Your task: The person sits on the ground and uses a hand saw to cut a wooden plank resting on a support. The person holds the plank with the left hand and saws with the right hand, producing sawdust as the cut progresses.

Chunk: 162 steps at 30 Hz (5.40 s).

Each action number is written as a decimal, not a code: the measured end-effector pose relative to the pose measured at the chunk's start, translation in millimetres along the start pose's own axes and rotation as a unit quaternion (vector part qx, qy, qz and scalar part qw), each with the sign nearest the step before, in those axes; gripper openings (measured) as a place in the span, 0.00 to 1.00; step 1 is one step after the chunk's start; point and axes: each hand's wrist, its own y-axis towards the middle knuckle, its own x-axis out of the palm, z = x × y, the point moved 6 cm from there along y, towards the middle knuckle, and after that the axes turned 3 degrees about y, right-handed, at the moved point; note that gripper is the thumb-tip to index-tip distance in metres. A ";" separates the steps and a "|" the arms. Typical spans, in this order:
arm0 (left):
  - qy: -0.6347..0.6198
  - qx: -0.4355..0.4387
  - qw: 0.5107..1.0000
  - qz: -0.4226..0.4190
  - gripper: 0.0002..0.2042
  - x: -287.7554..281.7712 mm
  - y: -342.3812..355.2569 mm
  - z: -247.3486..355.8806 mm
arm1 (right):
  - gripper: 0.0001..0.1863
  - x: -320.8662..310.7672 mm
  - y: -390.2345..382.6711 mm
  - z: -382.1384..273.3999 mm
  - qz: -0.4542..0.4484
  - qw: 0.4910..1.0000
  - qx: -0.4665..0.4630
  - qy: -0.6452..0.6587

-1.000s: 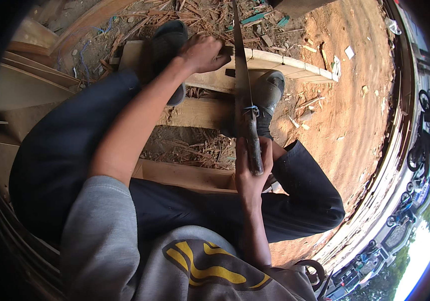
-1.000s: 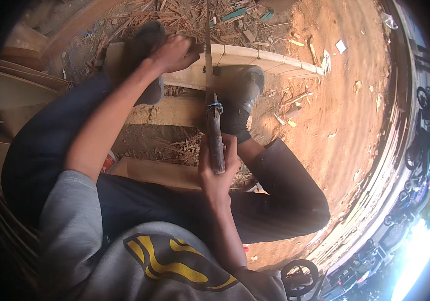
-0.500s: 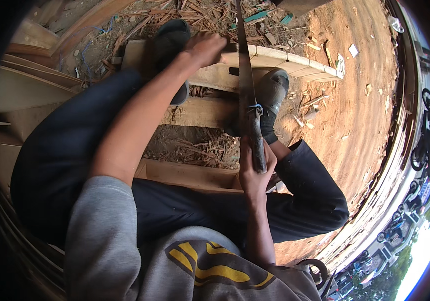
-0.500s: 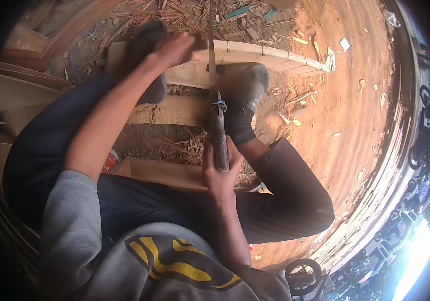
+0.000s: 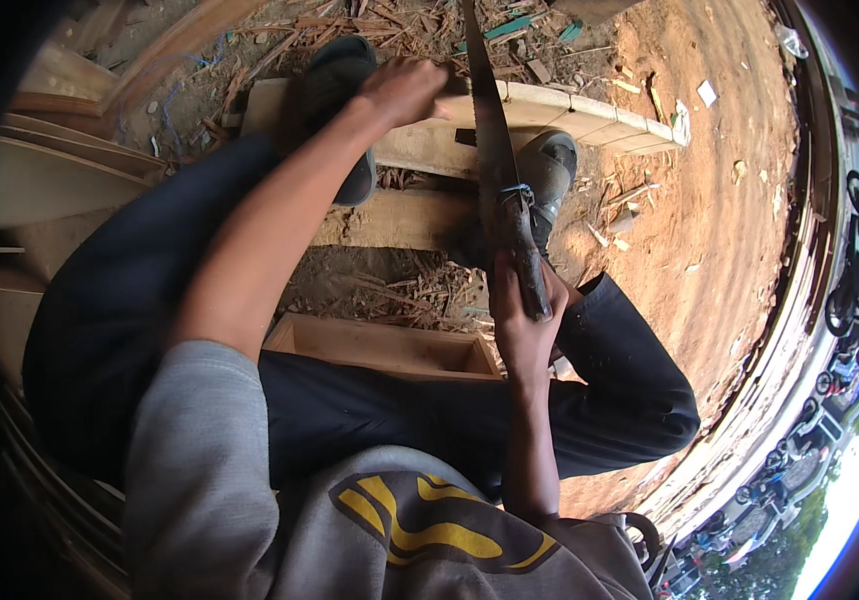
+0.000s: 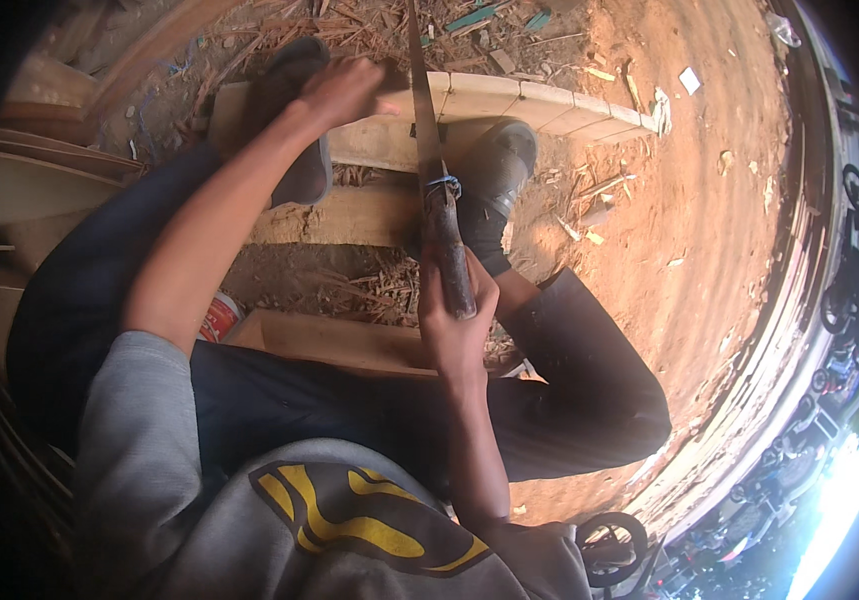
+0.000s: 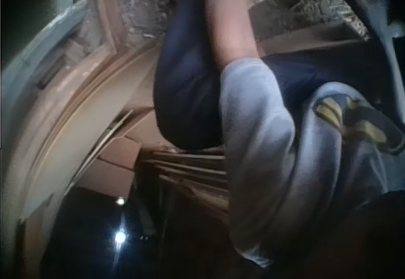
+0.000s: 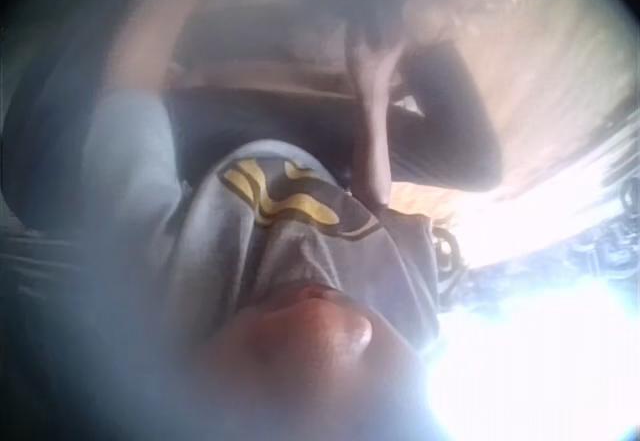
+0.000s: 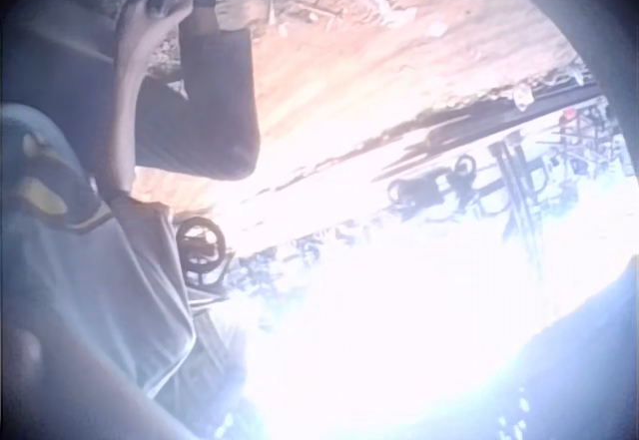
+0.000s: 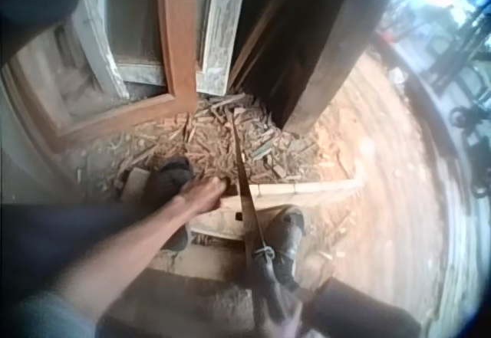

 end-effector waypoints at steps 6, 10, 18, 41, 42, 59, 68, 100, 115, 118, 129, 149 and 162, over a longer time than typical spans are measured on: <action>0.013 -0.021 1.000 0.013 0.21 -13.2 -2.1 12.0 | 0.05 -18.6 -54.8 -12.4 -0.006 0.995 -0.034 -0.092; 0.016 0.004 1.000 0.021 0.23 -5.5 -0.5 3.6 | 0.05 5.3 -8.6 -6.6 -0.019 0.999 -0.012 -0.049; 0.019 0.004 1.000 -0.008 0.24 -7.8 3.4 6.8 | 0.06 -5.2 -45.4 -19.8 0.009 0.998 -0.028 -0.049; 0.038 0.010 0.999 0.011 0.24 -7.2 3.8 7.6 | 0.05 -7.9 -52.1 -23.2 -0.007 0.991 -0.076 -0.109; 0.024 0.010 1.000 0.016 0.25 -4.4 0.8 8.5 | 0.05 -6.4 -47.2 -22.5 -0.006 0.993 -0.055 -0.103; 0.007 0.003 1.000 0.016 0.19 -1.7 -7.2 7.6 | 0.07 16.4 10.3 -16.6 -0.023 0.999 -0.012 -0.029; 0.016 0.017 0.999 0.048 0.26 -9.0 -4.2 10.3 | 0.14 -3.1 -30.2 -19.0 0.061 0.998 0.022 0.013; 0.024 -0.005 0.999 -0.030 0.24 -6.3 3.7 7.2 | 0.09 -6.9 -29.0 -12.0 -0.026 0.998 0.046 -0.016; 0.012 -0.015 0.999 -0.037 0.26 -8.8 4.2 3.4 | 0.09 -8.3 -16.7 -14.3 -0.024 0.997 0.067 0.005; 0.031 -0.005 0.999 -0.028 0.25 -7.4 3.5 1.2 | 0.09 14.1 19.3 -14.2 -0.031 0.999 0.028 0.026; 0.028 0.000 0.999 -0.018 0.24 -12.0 5.7 1.3 | 0.09 7.3 7.6 -18.7 -0.038 0.997 0.061 0.029; 0.008 0.006 1.000 0.006 0.30 -3.3 5.0 0.7 | 0.07 3.6 -4.3 -15.2 -0.041 0.998 0.050 0.024; 0.036 0.017 0.999 0.002 0.25 -11.4 0.6 2.4 | 0.08 16.1 4.9 -9.6 -0.032 0.995 0.053 0.084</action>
